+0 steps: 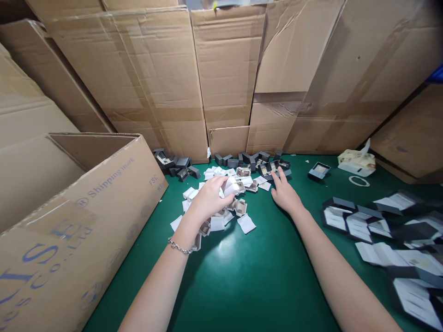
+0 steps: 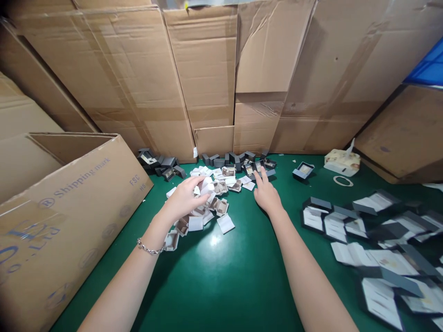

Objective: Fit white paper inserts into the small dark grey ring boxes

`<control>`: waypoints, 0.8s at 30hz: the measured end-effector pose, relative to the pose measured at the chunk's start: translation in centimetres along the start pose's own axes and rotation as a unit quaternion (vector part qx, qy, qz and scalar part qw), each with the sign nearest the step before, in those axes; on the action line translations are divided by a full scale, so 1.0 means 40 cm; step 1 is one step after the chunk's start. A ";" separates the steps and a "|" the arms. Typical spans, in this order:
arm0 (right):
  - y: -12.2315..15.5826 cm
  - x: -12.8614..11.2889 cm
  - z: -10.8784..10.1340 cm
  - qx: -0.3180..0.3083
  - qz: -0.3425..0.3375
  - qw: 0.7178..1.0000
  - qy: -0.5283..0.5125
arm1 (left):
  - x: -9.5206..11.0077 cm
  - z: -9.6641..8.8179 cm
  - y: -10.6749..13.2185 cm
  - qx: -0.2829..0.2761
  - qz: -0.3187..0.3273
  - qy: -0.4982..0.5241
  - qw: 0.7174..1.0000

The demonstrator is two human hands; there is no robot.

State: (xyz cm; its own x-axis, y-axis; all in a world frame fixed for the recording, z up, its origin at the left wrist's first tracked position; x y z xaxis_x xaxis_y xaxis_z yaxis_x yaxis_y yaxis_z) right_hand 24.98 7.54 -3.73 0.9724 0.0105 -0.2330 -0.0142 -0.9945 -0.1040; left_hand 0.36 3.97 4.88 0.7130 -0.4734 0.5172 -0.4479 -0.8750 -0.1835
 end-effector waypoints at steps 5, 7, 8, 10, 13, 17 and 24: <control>-0.013 0.015 0.009 0.014 -0.009 1.000 -0.025 | -0.014 0.010 -0.003 -0.018 -0.016 -0.004 1.000; -0.016 0.031 0.016 0.010 0.009 0.999 -0.037 | -0.019 0.017 -0.002 -0.035 -0.028 -0.008 0.999; -0.018 0.038 0.017 0.009 0.017 0.999 -0.043 | -0.019 0.024 -0.001 -0.053 -0.032 -0.009 0.998; -0.020 0.048 0.013 0.009 0.028 0.998 -0.054 | -0.013 0.045 0.004 -0.102 -0.033 -0.006 0.994; -0.021 0.049 -0.015 0.016 0.036 0.997 -0.071 | 0.009 0.092 0.016 -0.204 -0.010 0.007 0.979; -0.008 0.021 -0.092 0.042 0.043 0.994 -0.089 | 0.019 0.150 0.038 -0.339 0.003 0.012 0.941; 0.055 -0.118 -0.214 0.099 -0.044 0.977 -0.185 | -0.008 0.126 0.029 -0.299 -0.059 0.112 0.946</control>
State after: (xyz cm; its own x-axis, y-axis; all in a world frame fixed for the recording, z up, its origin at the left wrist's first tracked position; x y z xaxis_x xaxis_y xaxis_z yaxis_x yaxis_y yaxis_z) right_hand 22.37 4.42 5.43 0.8220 0.1674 -0.5443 -0.0153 -0.9490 -0.3150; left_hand 2.31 2.61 0.29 0.6742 -0.2847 0.6815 -0.6458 -0.6749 0.3569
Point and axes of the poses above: each hand's wrist, its own y-axis away from the middle knuckle, its own z-axis out of the palm, x = y × z, the point moved 7 cm from there along -y, towards the middle knuckle, and after that the axes turned 6 degrees about -x, right-handed, at the moved point
